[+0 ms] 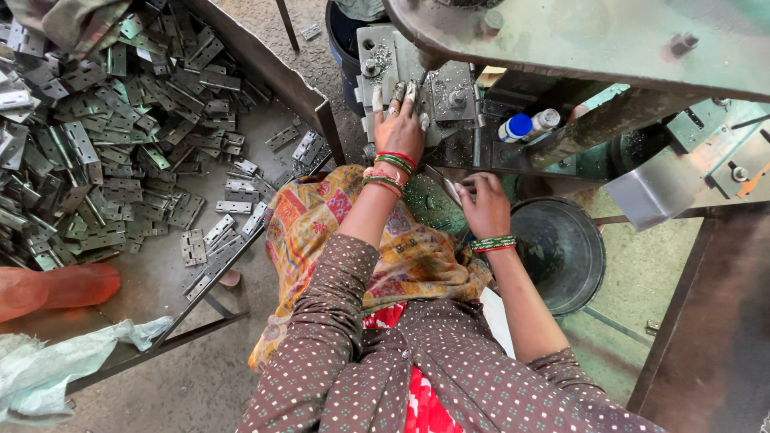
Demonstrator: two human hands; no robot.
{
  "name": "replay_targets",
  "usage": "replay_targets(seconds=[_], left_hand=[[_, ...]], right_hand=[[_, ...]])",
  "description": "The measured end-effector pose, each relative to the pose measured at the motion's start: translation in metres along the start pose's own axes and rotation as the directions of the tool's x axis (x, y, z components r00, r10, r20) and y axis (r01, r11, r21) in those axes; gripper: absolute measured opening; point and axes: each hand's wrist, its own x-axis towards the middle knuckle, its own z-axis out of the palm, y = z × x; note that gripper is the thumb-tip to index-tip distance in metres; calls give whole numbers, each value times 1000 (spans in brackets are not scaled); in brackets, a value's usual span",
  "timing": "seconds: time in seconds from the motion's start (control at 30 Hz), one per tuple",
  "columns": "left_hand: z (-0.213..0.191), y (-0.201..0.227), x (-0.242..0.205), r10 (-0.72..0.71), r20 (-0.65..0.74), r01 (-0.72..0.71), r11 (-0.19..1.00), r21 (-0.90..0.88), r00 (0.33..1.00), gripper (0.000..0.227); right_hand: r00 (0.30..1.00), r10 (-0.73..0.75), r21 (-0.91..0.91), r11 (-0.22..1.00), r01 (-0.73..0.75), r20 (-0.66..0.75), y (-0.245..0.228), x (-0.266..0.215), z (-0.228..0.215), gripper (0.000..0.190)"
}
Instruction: The person sits at a manual press machine and repeatedly picks up small metal pieces from a pile, places them into the press die, and operates the lever to stamp or shape them. Finished pieces are dropped into a container below.
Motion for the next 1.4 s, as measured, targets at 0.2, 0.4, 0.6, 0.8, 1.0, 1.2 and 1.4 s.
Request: replay_targets(seconds=[0.2,0.4,0.6,0.8,1.0,1.2,1.4], left_hand=[[1,2,4,48,-112,-46,999,17,993,22],[-4,1,-1,12,62,-11,1000,-11,998,22],[10,-7,11,91,-56,-85,991,108,994,27],[41,-10,34,27,-44,-22,992,128,999,26],[31,-16,28,104,-195,-83,990,115,975,31],[-4,-4,4,106,-3,-105,992,66,994,26],[-1,-10,10,86,-6,-85,995,57,996,25]], right_hand=[[883,206,-308,949,-75,422,48,-33,57,42],[945,78,-195,981,-15,317,73,-52,90,42],[789,224,-307,950,-47,572,56,-6,43,61],[876,72,-175,985,14,477,55,-4,42,50],[881,192,-337,941,-40,432,78,-45,90,39],[904,145,-165,983,-84,403,75,-33,80,48],[861,79,-296,951,86,503,59,-1,43,55]])
